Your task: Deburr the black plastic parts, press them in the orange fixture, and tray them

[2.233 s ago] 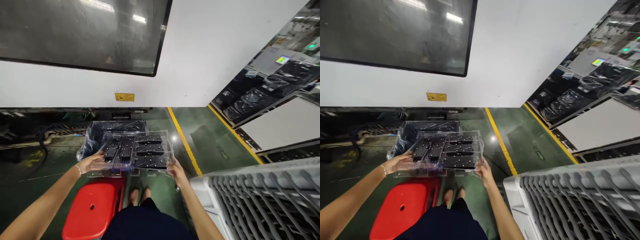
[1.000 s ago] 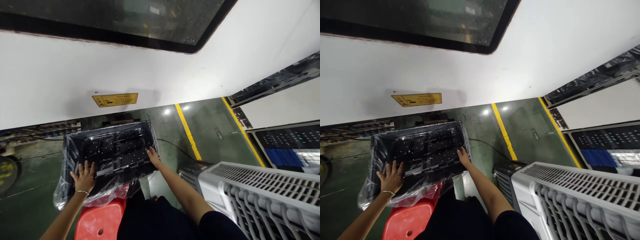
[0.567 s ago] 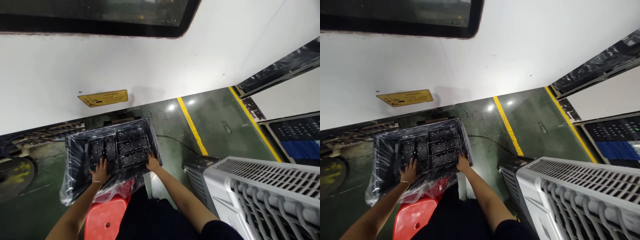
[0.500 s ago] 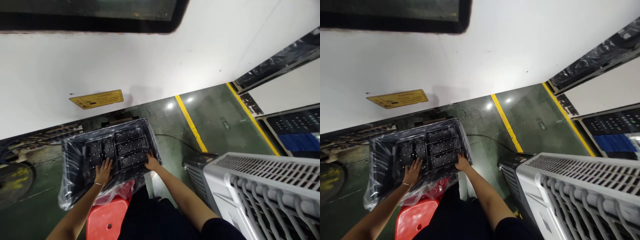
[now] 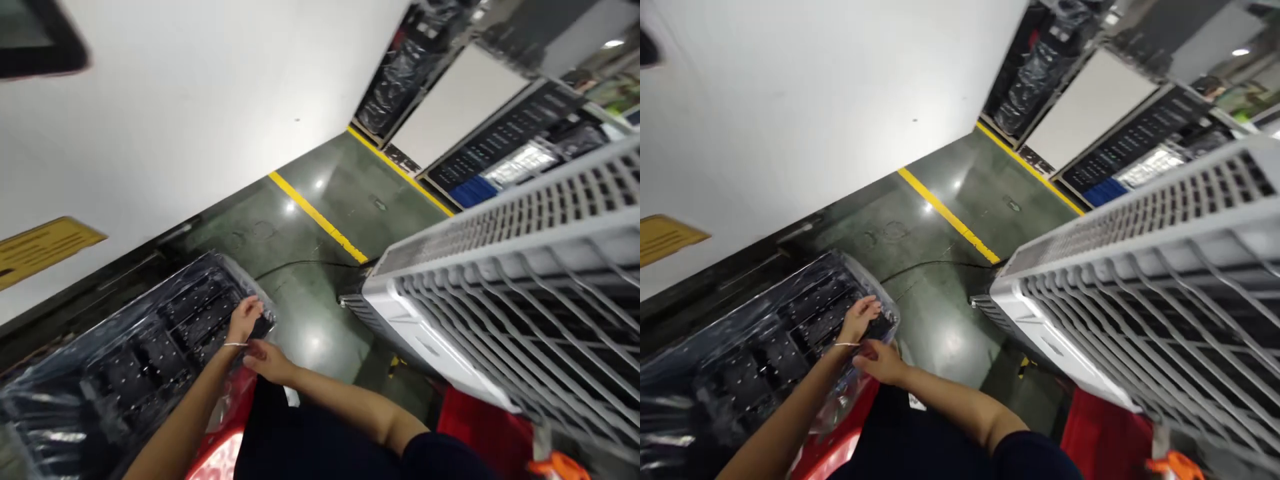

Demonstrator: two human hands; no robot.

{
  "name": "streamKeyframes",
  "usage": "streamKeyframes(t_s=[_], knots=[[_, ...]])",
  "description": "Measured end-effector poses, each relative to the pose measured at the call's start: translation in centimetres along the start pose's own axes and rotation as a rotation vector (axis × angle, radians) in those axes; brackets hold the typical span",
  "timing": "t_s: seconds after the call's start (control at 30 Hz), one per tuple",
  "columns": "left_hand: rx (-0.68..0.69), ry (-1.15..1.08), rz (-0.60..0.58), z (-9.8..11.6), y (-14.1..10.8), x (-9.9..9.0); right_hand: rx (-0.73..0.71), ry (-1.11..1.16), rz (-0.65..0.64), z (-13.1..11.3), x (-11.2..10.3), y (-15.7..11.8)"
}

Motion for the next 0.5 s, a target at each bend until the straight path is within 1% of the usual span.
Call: streamKeyframes(t_s=[0.03,0.1,0.13,0.17,0.2,0.27,0.33,0.4,0.5], knots=[[0.034,-0.185,-0.019,2.7,-0.3,2.2,0.004,0.240,0.041,-0.6,-0.7,-1.0],[0.048,-0.673,-0.099,8.0,-1.7,6.8,-0.039,0.625,0.078,-2.1,-3.0,-3.4],[0.033,-0.894,-0.152,10.4,-2.8,9.1,-0.077,0.758,0.096,-2.7,-4.5,-5.0],[0.012,-1.047,-0.209,12.6,-4.1,11.4,-0.125,0.856,0.129,-3.2,-6.2,-6.9],[0.000,-1.114,-0.268,14.7,-5.6,13.6,-0.173,0.932,0.179,-3.5,-7.9,-9.2],[-0.007,-1.123,-0.376,18.0,-9.2,18.2,-0.243,1.039,0.290,-3.2,-11.0,-14.5],[-0.015,-1.078,-0.492,20.5,-13.5,23.1,-0.289,1.085,0.368,-1.6,-13.3,-20.5],[-0.007,-1.033,-0.611,22.5,-18.4,28.3,-0.314,1.080,0.414,0.8,-14.8,-26.4],[0.068,-0.972,-0.792,24.8,-26.2,36.5,-0.385,1.057,0.512,5.4,-16.5,-34.3]])
Point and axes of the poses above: each hand's wrist, its own y-axis towards the middle knuckle, its own x-axis out of the palm, z = x × y, the point moved 1 cm from there along y, towards the middle knuckle, and after that the axes turned 6 degrees about -y, right-handed, at the moved point
